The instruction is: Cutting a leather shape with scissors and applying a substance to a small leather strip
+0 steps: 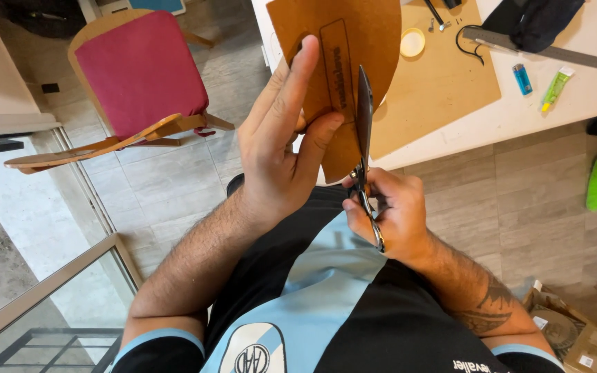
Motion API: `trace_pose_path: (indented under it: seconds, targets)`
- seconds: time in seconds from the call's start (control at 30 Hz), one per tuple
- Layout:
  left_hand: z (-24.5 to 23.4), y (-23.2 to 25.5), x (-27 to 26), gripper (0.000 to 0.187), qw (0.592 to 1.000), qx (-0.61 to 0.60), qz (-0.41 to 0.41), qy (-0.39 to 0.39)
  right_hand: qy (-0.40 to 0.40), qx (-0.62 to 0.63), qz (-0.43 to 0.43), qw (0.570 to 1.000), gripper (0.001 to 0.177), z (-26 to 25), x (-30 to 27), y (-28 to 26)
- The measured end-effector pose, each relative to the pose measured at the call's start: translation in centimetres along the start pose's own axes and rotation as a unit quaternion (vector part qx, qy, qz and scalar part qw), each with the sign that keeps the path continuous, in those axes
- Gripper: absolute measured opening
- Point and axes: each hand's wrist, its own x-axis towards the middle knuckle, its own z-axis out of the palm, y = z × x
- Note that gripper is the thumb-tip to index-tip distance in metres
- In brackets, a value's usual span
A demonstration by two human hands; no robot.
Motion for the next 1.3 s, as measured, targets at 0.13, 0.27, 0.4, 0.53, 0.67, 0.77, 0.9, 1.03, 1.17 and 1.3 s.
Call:
trace_pose_path:
  seconds: [0.13, 0.27, 0.4, 0.53, 0.67, 0.77, 0.9, 1.03, 1.17, 1.3]
  targets:
    - [0.0, 0.0, 0.0, 0.057, 1.000, -0.001, -0.015, 0.005, -0.003, 0.001, 0.004, 1.000, 0.018, 0.1, -0.2, 0.2]
    - [0.1, 0.0, -0.1, 0.060, 0.999, 0.004, -0.047, 0.005, -0.001, -0.006, 0.012, 1.000, 0.018, 0.3, -0.3, 0.9]
    - [1.4, 0.0, -0.4, 0.071, 0.983, -0.101, -0.149, 0.029, 0.010, -0.017, 0.034, 0.999, 0.015, 0.5, -0.4, 2.1]
    - [4.4, 0.2, 0.7, 0.076, 0.906, -0.326, -0.248, 0.107, 0.011, -0.018, 0.104, 0.994, 0.017, 0.6, -0.9, 3.5]
    - [7.3, -1.7, 0.5, 0.028, 0.916, -0.256, -0.285, 0.117, 0.013, -0.013, 0.134, 0.991, 0.018, 0.8, -2.0, 5.6]
    - [9.6, -6.3, -1.5, 0.022, 0.941, -0.167, -0.275, 0.101, 0.013, 0.046, 0.131, 0.990, 0.017, 1.2, -2.9, 9.0]
    - [11.4, -9.8, -3.3, 0.027, 0.944, -0.123, -0.281, 0.120, 0.017, 0.122, 0.145, 0.982, 0.018, 2.4, -2.4, 10.9]
    - [11.7, -12.7, -3.8, 0.028, 0.935, -0.119, -0.309, 0.129, -0.006, 0.141, 0.190, 0.972, 0.017, 4.2, -1.3, 13.6]
    - [12.6, -17.6, -5.5, 0.028, 0.937, -0.120, -0.302, 0.128, -0.018, 0.182, 0.224, 0.957, 0.020, 6.7, 0.2, 16.6]
    - [12.7, -19.3, -5.0, 0.032, 0.926, -0.030, -0.372, 0.062, -0.095, 0.129, 0.316, 0.935, 0.023, 7.9, 1.7, 17.8]
